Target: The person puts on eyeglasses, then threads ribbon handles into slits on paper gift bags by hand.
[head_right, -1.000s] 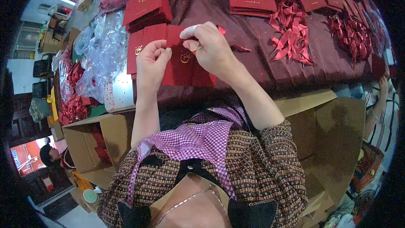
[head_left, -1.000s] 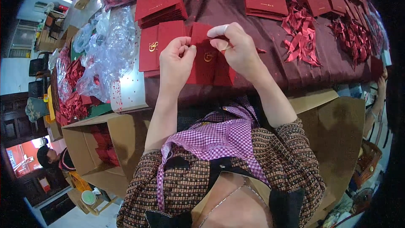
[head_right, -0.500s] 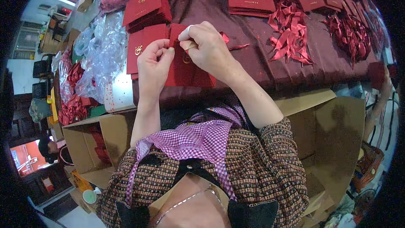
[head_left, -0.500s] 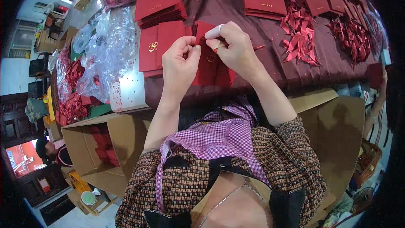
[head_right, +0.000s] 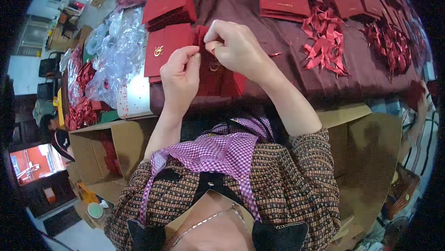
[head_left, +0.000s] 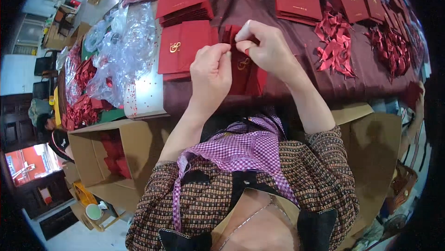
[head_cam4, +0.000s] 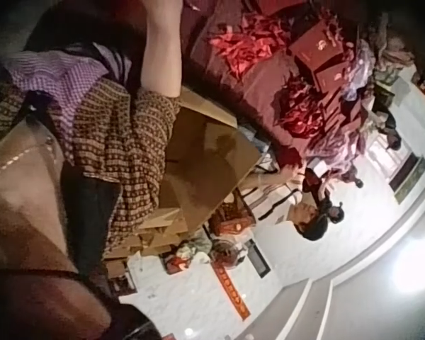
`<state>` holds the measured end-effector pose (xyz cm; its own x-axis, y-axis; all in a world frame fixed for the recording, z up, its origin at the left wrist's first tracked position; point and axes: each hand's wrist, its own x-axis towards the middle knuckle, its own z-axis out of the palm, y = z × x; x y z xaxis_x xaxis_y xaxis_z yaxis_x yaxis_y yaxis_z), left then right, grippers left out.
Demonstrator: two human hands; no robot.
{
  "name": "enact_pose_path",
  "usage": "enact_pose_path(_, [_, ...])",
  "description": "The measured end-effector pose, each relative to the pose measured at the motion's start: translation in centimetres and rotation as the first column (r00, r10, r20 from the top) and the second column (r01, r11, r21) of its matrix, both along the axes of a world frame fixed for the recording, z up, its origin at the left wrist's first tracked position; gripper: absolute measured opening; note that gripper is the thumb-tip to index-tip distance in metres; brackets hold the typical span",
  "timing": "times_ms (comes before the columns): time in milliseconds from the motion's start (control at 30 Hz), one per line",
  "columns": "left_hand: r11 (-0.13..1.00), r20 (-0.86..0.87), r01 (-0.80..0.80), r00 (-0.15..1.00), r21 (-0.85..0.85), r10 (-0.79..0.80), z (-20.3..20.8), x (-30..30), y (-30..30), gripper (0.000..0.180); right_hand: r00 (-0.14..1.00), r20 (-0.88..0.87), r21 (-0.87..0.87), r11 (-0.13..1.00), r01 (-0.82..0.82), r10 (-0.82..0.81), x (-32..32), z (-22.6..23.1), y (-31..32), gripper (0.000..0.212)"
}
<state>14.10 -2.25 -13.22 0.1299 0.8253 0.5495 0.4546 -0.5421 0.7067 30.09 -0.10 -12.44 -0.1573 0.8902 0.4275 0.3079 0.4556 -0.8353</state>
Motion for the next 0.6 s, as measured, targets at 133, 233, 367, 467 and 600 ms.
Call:
enact_pose_path(133, [0.995, -0.049, 0.02, 0.999, 0.096, -0.015, -0.2, 0.2, -0.2, 0.016, 0.982, 0.148, 0.272, 0.959, 0.078, -0.121, -0.8, 0.1, -1.4, 0.007])
enact_pose_path(233, [0.999, -0.034, 0.021, 0.999, 0.045, -0.02, -0.6, -0.1, -0.1, 0.014, 0.946, 0.27, 0.377, 0.924, 0.066, -0.178, -1.1, 0.0, -1.4, 0.009])
enact_pose_path(367, [0.999, -0.069, 0.039, 0.997, 0.033, -0.037, 0.3, -0.7, -0.5, 0.012, 0.988, 0.142, 0.171, 0.985, 0.028, -0.053, 0.4, 0.0, -1.1, 0.012])
enact_pose_path(467, [0.97, 0.114, 0.163, 0.983, -0.182, -0.144, 0.5, -1.0, -0.2, 0.018, 0.996, 0.091, 0.152, 0.988, -0.025, 0.011, 1.3, 0.5, -1.4, 0.013])
enact_pose_path(600, [0.971, 0.023, 0.233, 0.972, -0.062, -0.232, 0.1, -1.4, 0.8, 0.021, 0.997, 0.069, 0.113, 0.993, -0.037, 0.029, 1.3, 1.0, -1.8, 0.016])
